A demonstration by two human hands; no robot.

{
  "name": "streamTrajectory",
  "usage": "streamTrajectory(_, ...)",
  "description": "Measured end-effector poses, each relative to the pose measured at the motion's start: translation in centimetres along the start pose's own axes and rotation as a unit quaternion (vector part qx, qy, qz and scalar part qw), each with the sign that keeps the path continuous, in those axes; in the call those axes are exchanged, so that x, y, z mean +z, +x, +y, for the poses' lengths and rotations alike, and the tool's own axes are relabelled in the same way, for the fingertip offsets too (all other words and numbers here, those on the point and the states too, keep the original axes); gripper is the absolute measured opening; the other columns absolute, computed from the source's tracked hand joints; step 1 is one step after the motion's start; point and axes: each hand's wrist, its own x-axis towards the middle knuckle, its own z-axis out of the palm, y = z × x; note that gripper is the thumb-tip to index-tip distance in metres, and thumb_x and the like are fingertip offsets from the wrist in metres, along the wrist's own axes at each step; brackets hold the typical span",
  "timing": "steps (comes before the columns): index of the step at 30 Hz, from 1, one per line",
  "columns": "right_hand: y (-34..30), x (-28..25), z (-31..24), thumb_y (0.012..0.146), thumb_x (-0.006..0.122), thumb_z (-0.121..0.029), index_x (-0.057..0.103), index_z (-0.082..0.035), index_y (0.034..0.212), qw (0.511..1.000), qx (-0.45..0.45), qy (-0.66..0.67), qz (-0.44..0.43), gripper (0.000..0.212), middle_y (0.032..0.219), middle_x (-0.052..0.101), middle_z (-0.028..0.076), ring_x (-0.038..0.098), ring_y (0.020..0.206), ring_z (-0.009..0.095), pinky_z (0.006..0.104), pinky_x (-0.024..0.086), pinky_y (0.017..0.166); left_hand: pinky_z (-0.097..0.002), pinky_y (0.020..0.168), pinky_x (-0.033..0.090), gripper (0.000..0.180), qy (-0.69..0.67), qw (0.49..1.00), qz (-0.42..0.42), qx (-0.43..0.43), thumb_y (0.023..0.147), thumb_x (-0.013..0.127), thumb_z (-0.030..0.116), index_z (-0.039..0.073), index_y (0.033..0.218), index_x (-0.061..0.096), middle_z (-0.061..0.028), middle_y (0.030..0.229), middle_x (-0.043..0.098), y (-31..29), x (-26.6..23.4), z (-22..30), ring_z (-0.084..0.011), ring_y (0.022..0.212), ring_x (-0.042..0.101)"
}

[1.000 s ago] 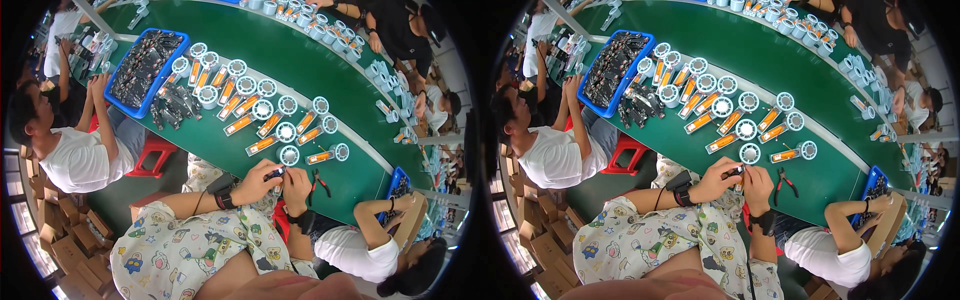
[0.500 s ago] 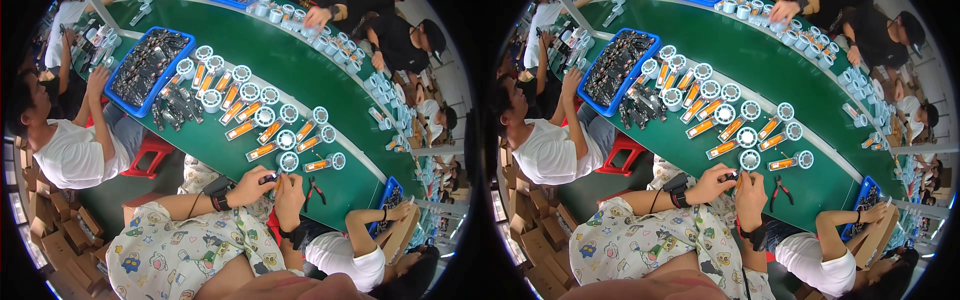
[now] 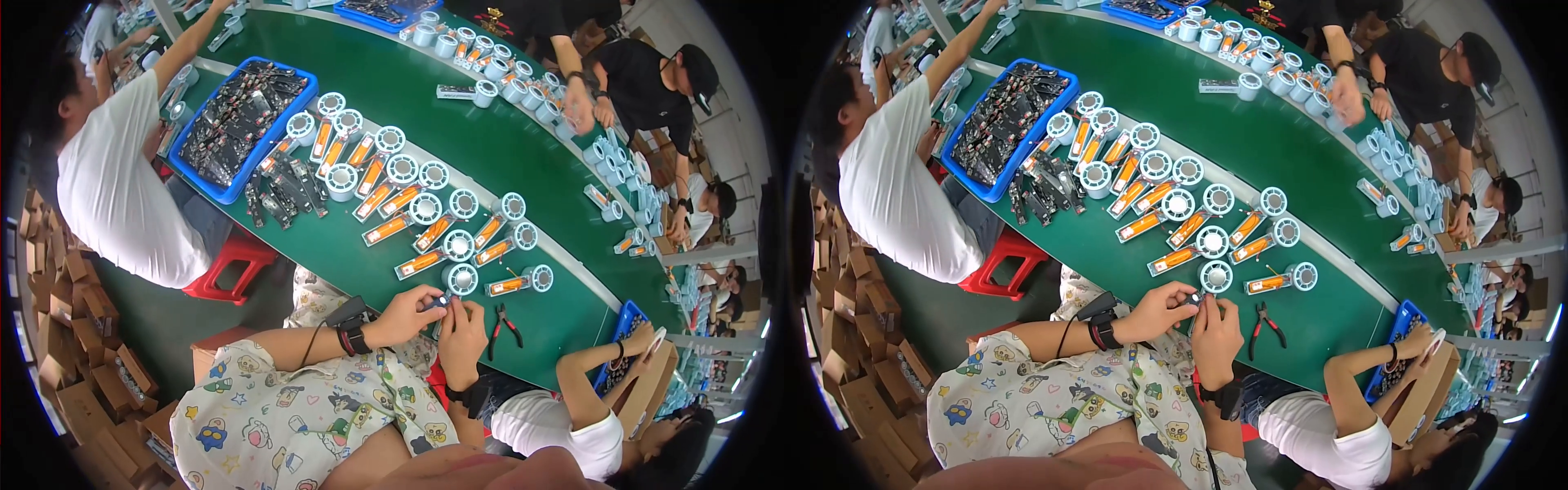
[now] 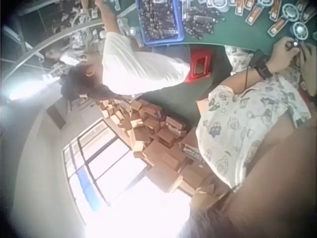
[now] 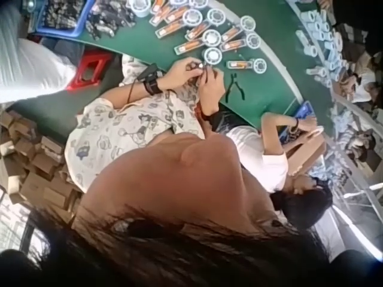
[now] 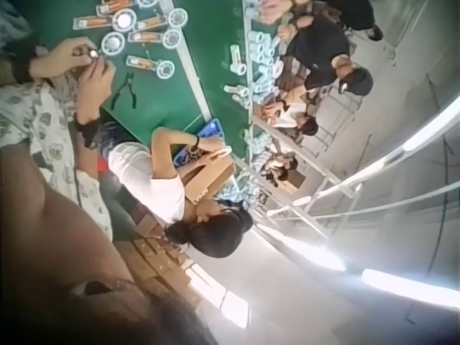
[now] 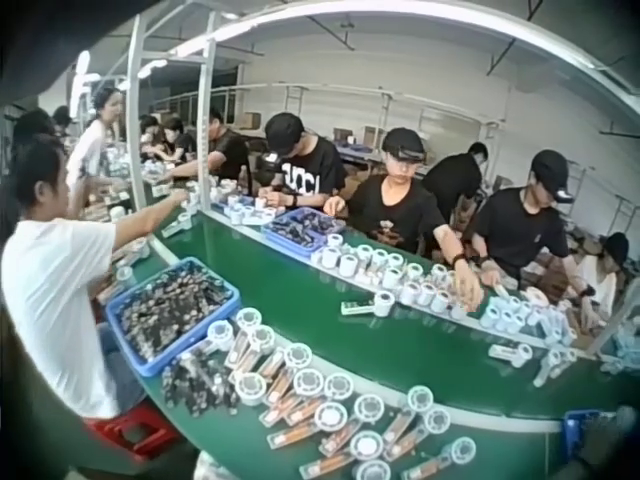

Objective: The person picks up a circuit board from a tray, connects it to the wires of a fan motor and battery assembly, and then places the unit back on the table.

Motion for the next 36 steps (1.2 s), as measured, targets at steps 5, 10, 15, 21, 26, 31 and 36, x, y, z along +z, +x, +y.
streamTrajectory(5,0.1,-0.9,-0.2,0.096,0.071,-0.012,0.074,-0.005,0.117,0.998,-0.01,-0.035,-0.044,0.022,0.11,0.064,0.013,0.067,0.091,0.029,0.0407,0.056,0.069,-0.0236,0.054,0.049,0.032,-0.032,0.997,-0.028,0.07,0.101,0.07,0.01,-0.001,0.13,0.061,0.0005,0.093,0.063,0.5,-0.2,-1.7,-0.0049,0.072,0.061)
streamTrajectory(10,-1.0,0.0,1.6,0.096,0.07,-0.008,0.072,-0.003,0.12,0.987,0.099,0.121,-0.045,0.024,0.112,0.063,0.015,0.067,0.091,0.027,0.0375,0.056,0.071,-0.0239,0.053,0.053,0.03,-0.055,0.996,-0.056,-0.03,0.101,0.069,0.006,-0.001,0.129,0.062,-0.0014,0.094,0.063,0.4,0.0,-0.3,-0.0067,0.073,0.064)
streamTrajectory(15,-1.6,1.1,1.5,0.098,0.067,-0.002,0.068,0.0,0.123,0.915,0.218,0.34,-0.01,0.025,0.107,0.065,0.008,0.065,0.088,0.014,0.0286,0.054,0.074,-0.0257,0.051,0.057,0.026,-0.03,0.997,-0.029,-0.057,0.101,0.068,0.006,0.0,0.123,0.055,-0.0034,0.093,0.061,1.1,1.1,0.0,-0.0089,0.074,0.066)
streamTrajectory(21,-1.9,2.2,2.4,0.097,0.07,-0.003,0.068,0.001,0.12,0.894,0.261,0.364,0.0,0.023,0.098,0.067,0.005,0.065,0.085,0.012,0.0256,0.052,0.07,-0.0278,0.048,0.058,0.028,0.006,0.997,-0.032,-0.067,0.101,0.068,0.008,0.002,0.116,0.045,-0.0057,0.091,0.059,1.5,1.4,0.7,-0.0111,0.07,0.067)
streamTrajectory(26,-0.9,1.1,3.2,0.096,0.072,-0.003,0.069,0.0,0.117,0.857,0.305,0.412,-0.053,0.022,0.096,0.068,0.005,0.063,0.081,0.01,0.0257,0.052,0.066,-0.03,0.046,0.058,0.035,0.009,0.992,-0.057,-0.115,0.099,0.072,0.014,0.001,0.116,0.044,-0.0076,0.089,0.06,0.6,1.2,1.2,-0.0144,0.063,0.068)
streamTrajectory(31,-0.4,0.3,3.1,0.096,0.072,-0.004,0.069,-0.001,0.119,0.821,0.333,0.454,-0.095,0.023,0.095,0.067,0.004,0.063,0.08,0.009,0.025,0.052,0.067,-0.0321,0.047,0.056,0.045,0.113,0.981,-0.117,-0.108,0.094,0.079,0.019,-0.001,0.114,0.043,-0.0097,0.088,0.062,0.2,0.8,2.6,-0.0176,0.064,0.069)
streamTrajectory(36,-1.0,1.5,3.8,0.095,0.072,-0.001,0.071,0.001,0.118,0.864,0.303,0.396,-0.067,0.023,0.096,0.067,0.005,0.063,0.081,0.01,0.0242,0.052,0.069,-0.0369,0.059,0.054,0.055,0.249,0.958,-0.137,0.018,0.085,0.087,0.022,0.0,0.11,0.044,-0.0124,0.089,0.063,1.3,0.0,1.1,-0.0255,0.071,0.069)
